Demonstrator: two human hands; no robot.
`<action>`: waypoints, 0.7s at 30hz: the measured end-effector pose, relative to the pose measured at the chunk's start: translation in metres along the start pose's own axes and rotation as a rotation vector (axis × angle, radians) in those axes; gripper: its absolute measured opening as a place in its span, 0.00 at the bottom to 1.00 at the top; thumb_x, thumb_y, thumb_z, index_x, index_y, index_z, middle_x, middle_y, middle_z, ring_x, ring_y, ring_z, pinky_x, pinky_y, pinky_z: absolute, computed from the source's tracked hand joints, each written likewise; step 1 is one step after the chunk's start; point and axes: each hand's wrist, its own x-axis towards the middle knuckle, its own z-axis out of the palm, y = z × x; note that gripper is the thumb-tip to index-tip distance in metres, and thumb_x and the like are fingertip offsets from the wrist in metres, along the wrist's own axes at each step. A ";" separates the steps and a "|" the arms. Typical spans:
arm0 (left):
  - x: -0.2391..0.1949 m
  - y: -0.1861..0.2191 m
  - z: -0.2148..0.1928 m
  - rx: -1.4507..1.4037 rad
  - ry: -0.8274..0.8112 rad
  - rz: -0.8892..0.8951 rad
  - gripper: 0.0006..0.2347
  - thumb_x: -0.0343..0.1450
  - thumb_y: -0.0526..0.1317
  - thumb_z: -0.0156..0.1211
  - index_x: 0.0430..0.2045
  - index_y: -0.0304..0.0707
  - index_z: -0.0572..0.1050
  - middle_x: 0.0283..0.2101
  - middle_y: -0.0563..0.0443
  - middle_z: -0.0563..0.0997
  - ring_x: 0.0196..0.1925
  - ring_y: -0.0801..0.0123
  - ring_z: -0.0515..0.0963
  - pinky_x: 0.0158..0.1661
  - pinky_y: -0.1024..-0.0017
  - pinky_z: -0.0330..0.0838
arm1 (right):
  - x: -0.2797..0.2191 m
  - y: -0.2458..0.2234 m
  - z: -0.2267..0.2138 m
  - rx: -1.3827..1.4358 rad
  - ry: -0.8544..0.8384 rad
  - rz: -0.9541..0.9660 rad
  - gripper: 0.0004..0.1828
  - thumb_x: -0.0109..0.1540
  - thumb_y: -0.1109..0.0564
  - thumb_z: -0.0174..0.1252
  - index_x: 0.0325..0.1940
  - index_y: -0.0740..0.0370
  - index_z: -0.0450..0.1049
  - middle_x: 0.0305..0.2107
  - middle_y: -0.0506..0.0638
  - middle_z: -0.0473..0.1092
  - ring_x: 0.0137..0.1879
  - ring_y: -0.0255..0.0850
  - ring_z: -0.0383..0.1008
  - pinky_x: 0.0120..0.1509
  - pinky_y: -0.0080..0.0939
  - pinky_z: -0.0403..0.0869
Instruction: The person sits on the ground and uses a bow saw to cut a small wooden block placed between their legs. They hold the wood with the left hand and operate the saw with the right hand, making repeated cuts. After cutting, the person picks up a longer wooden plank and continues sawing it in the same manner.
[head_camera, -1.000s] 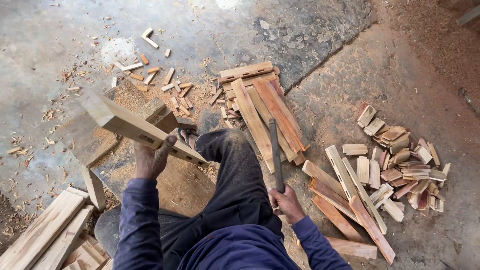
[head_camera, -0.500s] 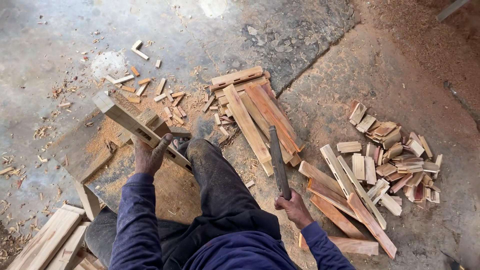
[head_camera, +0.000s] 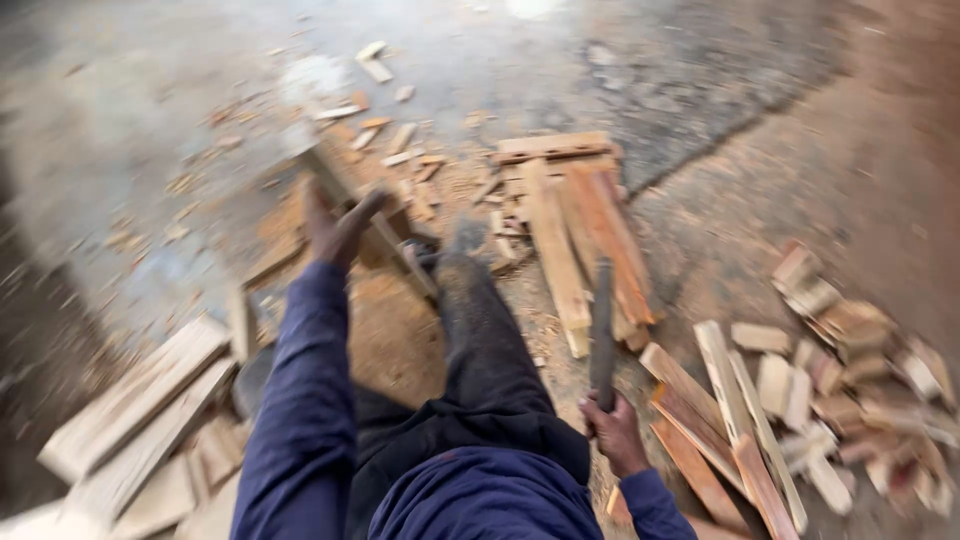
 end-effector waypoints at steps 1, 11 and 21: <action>0.003 0.001 -0.002 0.023 0.060 0.000 0.30 0.64 0.43 0.79 0.53 0.34 0.65 0.51 0.44 0.77 0.49 0.59 0.83 0.41 0.63 0.84 | 0.001 0.001 -0.001 -0.028 -0.058 0.000 0.16 0.57 0.56 0.66 0.43 0.64 0.71 0.20 0.49 0.65 0.22 0.38 0.65 0.26 0.40 0.66; 0.030 -0.010 -0.003 0.409 -0.079 -0.104 0.38 0.60 0.54 0.76 0.56 0.34 0.59 0.49 0.36 0.77 0.51 0.53 0.82 0.55 0.56 0.76 | 0.018 -0.008 0.001 0.024 -0.113 0.098 0.12 0.56 0.59 0.66 0.34 0.66 0.70 0.18 0.49 0.66 0.21 0.39 0.66 0.27 0.40 0.67; 0.007 -0.019 0.011 0.792 -0.012 -0.021 0.35 0.54 0.58 0.70 0.53 0.39 0.69 0.46 0.42 0.75 0.55 0.49 0.66 0.59 0.51 0.52 | 0.006 -0.005 0.010 -0.051 -0.029 0.041 0.17 0.56 0.53 0.71 0.31 0.64 0.69 0.16 0.46 0.63 0.19 0.36 0.63 0.24 0.39 0.65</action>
